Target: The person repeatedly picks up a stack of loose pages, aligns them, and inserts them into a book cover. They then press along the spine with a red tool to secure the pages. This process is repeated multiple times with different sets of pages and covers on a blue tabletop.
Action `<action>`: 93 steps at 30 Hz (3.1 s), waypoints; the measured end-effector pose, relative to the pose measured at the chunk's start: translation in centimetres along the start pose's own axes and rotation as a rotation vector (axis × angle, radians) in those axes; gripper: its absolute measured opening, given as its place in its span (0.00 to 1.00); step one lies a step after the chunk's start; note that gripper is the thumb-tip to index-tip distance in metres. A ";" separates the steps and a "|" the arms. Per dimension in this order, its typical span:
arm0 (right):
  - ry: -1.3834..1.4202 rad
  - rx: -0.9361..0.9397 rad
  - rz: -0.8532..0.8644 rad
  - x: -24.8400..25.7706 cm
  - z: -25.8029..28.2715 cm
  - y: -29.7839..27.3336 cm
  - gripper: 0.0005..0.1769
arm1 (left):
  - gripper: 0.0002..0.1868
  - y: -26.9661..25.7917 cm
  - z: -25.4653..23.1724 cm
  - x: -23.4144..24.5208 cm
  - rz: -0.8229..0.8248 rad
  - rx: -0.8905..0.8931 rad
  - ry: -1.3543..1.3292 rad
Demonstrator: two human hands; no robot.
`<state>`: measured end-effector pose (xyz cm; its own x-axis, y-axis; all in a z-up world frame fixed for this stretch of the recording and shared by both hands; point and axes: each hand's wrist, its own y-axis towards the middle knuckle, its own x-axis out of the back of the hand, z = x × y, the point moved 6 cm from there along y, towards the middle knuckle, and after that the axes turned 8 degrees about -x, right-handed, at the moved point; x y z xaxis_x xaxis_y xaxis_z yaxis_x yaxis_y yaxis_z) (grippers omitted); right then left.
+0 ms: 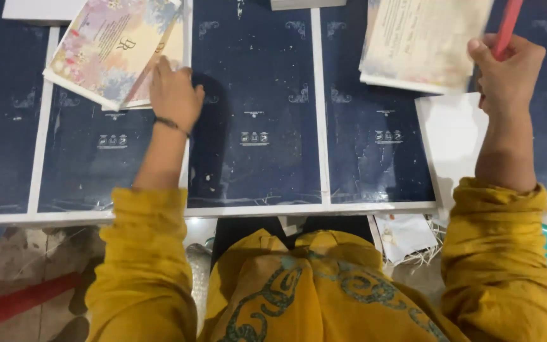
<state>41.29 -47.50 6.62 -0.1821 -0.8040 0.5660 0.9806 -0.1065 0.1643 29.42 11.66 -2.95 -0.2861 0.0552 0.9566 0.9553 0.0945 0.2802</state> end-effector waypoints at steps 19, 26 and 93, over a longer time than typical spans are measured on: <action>0.397 -0.284 0.420 -6.2 -0.6 -19.2 0.15 | 0.24 1.1 0.8 13.4 -0.510 -0.185 -0.298; 0.678 -0.312 0.565 -9.8 3.5 -21.6 0.13 | 0.17 -3.3 -8.2 17.3 -0.559 -0.146 -1.174; 0.980 -0.427 0.386 -8.2 6.0 -30.4 0.18 | 0.31 -17.6 -27.5 8.5 0.309 -0.212 -1.614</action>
<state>12.56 -34.18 1.85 0.0884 -0.9175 -0.3877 0.9376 0.2081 -0.2785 12.25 -16.85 2.48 0.2562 0.9653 -0.0508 0.9408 -0.2369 0.2424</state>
